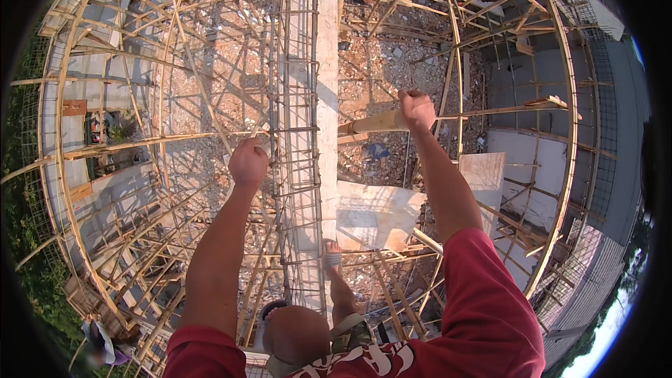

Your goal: The person walks along a narrow bamboo scaffold and repeatedly lifts, positions, and secures bamboo poles to the structure. He uses a measuring tape to check dimensions and adjusts the placement of poles to align with the rebar framework.

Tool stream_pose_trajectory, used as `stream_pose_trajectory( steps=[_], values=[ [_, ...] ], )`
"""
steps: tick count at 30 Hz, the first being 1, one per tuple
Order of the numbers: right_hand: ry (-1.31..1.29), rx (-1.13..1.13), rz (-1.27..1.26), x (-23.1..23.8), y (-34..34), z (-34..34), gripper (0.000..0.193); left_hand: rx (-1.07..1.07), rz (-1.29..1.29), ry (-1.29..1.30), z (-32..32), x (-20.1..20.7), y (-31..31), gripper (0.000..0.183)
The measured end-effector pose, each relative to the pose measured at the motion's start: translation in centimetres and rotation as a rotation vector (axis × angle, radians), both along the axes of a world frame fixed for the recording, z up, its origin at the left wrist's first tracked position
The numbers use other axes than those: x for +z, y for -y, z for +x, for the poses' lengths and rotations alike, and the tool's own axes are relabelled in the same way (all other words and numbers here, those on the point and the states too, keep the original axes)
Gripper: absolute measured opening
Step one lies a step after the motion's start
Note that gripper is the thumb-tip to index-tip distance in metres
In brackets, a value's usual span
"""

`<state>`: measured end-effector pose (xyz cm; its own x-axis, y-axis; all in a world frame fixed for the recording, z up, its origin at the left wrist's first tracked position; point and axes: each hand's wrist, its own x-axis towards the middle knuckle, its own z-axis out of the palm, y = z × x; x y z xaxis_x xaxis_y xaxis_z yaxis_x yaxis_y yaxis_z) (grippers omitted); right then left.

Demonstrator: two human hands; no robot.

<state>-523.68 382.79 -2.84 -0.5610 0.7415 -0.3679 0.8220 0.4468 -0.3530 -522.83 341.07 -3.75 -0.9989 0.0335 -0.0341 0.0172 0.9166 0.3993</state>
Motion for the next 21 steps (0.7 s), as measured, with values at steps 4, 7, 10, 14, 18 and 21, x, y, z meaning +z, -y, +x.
stream_pose_trajectory(
  steps=[4,7,10,14,18,21],
  values=[
    [0.016,0.015,0.026,0.5,0.4,0.2,0.048,-0.007,0.011,-0.002,-0.1,0.8,-0.4,0.019],
    [0.052,0.028,0.019,0.6,0.2,-0.1,0.047,0.001,0.011,0.019,-0.1,0.6,-0.4,0.019],
    [0.066,0.003,0.024,0.9,0.9,-0.3,0.043,-0.049,0.028,0.001,0.4,-0.1,0.6,0.018],
    [0.032,-0.042,0.034,0.3,0.2,-0.4,0.048,-0.044,0.050,0.020,0.1,-0.1,0.0,0.015],
    [0.056,-0.024,0.042,-0.6,0.0,0.2,0.042,-0.065,0.029,0.050,0.4,0.4,0.0,0.016],
    [0.051,0.005,0.041,-1.0,-0.6,0.4,0.045,-0.060,0.029,0.064,0.4,0.0,-0.3,0.017]
  ],
)
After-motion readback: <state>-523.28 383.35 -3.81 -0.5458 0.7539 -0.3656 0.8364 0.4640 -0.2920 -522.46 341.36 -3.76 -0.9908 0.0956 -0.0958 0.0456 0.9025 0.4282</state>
